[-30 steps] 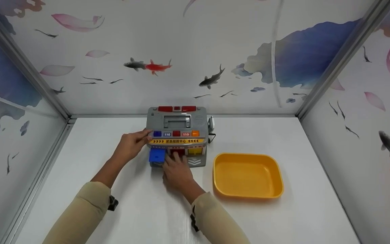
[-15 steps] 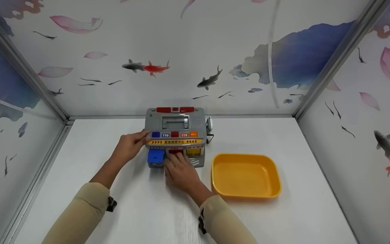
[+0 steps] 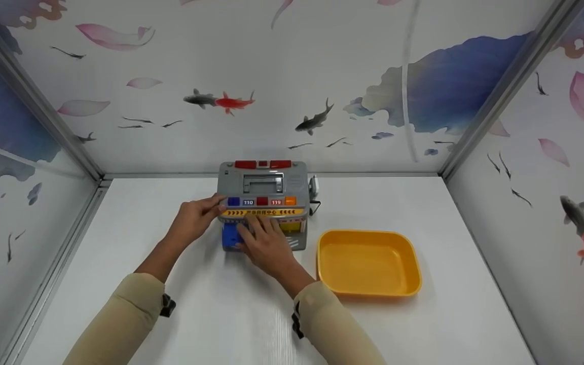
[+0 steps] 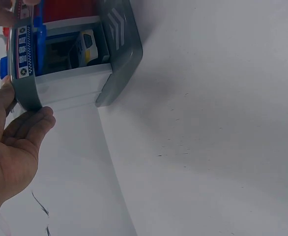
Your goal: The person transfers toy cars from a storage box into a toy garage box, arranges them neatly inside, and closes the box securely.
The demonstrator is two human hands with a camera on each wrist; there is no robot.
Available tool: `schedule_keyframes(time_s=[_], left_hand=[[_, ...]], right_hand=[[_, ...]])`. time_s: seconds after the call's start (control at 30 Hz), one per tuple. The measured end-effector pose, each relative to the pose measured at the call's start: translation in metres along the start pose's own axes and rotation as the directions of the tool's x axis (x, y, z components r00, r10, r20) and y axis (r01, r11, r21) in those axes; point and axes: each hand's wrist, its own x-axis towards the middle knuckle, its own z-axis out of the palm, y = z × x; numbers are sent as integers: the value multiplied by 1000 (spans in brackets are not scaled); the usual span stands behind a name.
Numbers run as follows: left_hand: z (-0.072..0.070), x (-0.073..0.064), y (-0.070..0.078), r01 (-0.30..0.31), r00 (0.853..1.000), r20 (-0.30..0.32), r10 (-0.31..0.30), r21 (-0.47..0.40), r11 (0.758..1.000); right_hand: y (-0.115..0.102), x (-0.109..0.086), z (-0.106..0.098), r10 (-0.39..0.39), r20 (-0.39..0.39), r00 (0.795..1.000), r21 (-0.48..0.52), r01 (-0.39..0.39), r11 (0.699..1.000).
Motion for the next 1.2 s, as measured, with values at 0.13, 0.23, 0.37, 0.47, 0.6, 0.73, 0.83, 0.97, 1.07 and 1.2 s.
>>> schedule_keyframes(time_s=[0.13, 0.23, 0.37, 0.47, 0.6, 0.73, 0.83, 0.97, 1.07, 1.2], left_hand=[[0, 0, 0, -1, 1000, 2, 1, -5, 1000], [1, 0, 0, 8, 1000, 7, -8, -12, 1000], [1, 0, -1, 15, 1000, 11, -15, -22, 1000], [0, 1, -1, 16, 1000, 8, -15, -32, 999], [0, 0, -1, 10, 1000, 7, -10, -38, 999], [0, 0, -2, -3, 1000, 7, 3, -35, 999], [1, 0, -2, -13, 1000, -3, 12, -26, 1000], [2, 0, -2, -12, 1000, -6, 12, -18, 1000], [2, 0, -2, -10, 1000, -4, 10, -19, 1000], [1, 0, -3, -11, 1000, -9, 10, -19, 1000]], right_hand=[[-2, 5, 3, 42, 44, 998, -33, -40, 999], [-3, 8, 6, 59, 83, 995, -41, -56, 998], [-5, 10, 10, 67, 106, 992, -53, -62, 997], [-6, 12, 13, 70, 95, 993, -70, -64, 996], [-7, 13, 17, 71, 78, 994, -101, -63, 993], [-8, 13, 22, 75, 79, 994, -126, -64, 990], [-8, 14, 24, 83, 95, 992, -155, -68, 986], [-8, 16, 26, 83, 134, 987, -215, -52, 975], [-8, 18, 27, 77, 155, 985, -256, -35, 966], [-8, 22, 31, 75, 165, 984, -300, -22, 954]])
